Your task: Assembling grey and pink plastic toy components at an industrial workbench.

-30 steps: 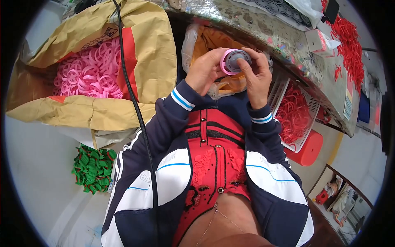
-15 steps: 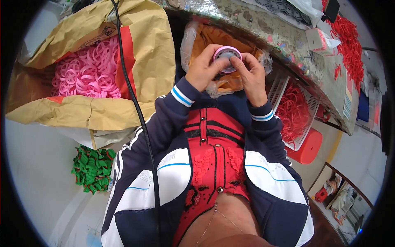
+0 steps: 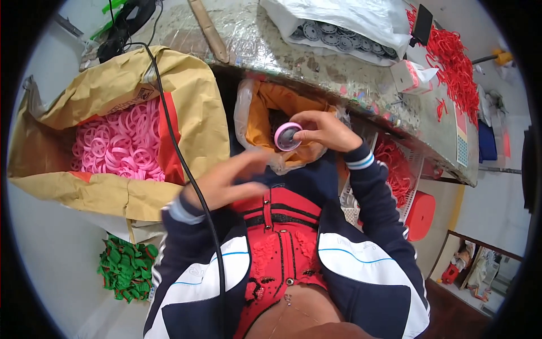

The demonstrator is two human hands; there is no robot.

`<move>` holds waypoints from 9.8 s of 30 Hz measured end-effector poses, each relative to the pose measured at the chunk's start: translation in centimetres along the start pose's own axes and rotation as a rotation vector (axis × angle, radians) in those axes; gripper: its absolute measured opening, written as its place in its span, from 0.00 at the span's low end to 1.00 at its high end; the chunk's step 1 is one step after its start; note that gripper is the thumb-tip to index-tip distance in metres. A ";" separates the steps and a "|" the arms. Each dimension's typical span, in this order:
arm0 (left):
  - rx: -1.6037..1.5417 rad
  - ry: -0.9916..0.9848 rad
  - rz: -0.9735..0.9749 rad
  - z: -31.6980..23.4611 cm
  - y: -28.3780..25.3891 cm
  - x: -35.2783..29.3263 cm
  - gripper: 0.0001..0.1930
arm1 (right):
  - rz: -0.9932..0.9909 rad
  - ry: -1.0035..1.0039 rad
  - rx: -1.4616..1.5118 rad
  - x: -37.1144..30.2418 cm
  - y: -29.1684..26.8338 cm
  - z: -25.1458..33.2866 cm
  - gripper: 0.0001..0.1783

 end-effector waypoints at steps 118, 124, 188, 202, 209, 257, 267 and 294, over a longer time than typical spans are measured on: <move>1.059 -0.914 -0.167 21.5 -10.1 -13.7 0.13 | -1.130 -0.155 -1.055 7.4 -20.4 2.9 0.30; 1.055 -1.022 -0.119 29.7 -10.7 -14.2 0.13 | -1.111 -0.400 -0.905 6.5 -21.3 2.1 0.25; -0.043 0.032 0.128 -2.4 -3.5 -4.5 0.15 | -0.201 -0.151 -0.478 -1.3 -2.6 0.4 0.17; 0.959 -0.585 -0.235 31.3 -9.6 -14.1 0.20 | -1.212 -0.151 -0.850 10.9 -16.7 3.2 0.37; 1.082 -0.716 -0.168 29.6 -10.3 -12.7 0.16 | -1.096 -0.415 -0.533 10.3 -21.4 -0.2 0.29; -0.749 0.141 -0.390 5.7 6.6 10.4 0.14 | -0.355 -0.196 0.057 -4.3 1.2 -2.6 0.11; -0.061 0.036 0.033 -0.9 1.2 0.2 0.25 | -0.160 -0.094 -0.126 -3.0 -0.8 -0.5 0.16; 0.981 -0.851 -0.752 21.2 -14.5 -11.6 0.19 | -1.119 -0.391 -0.473 7.7 -17.9 2.5 0.19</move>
Point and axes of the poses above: each hand's wrist, its own x-axis towards the middle knuckle, its own y-axis out of the palm, z = x × y, the point moved 4 cm from there along x, towards the middle knuckle, and after that the axes turned 12 degrees about x, right-handed, at the moved point
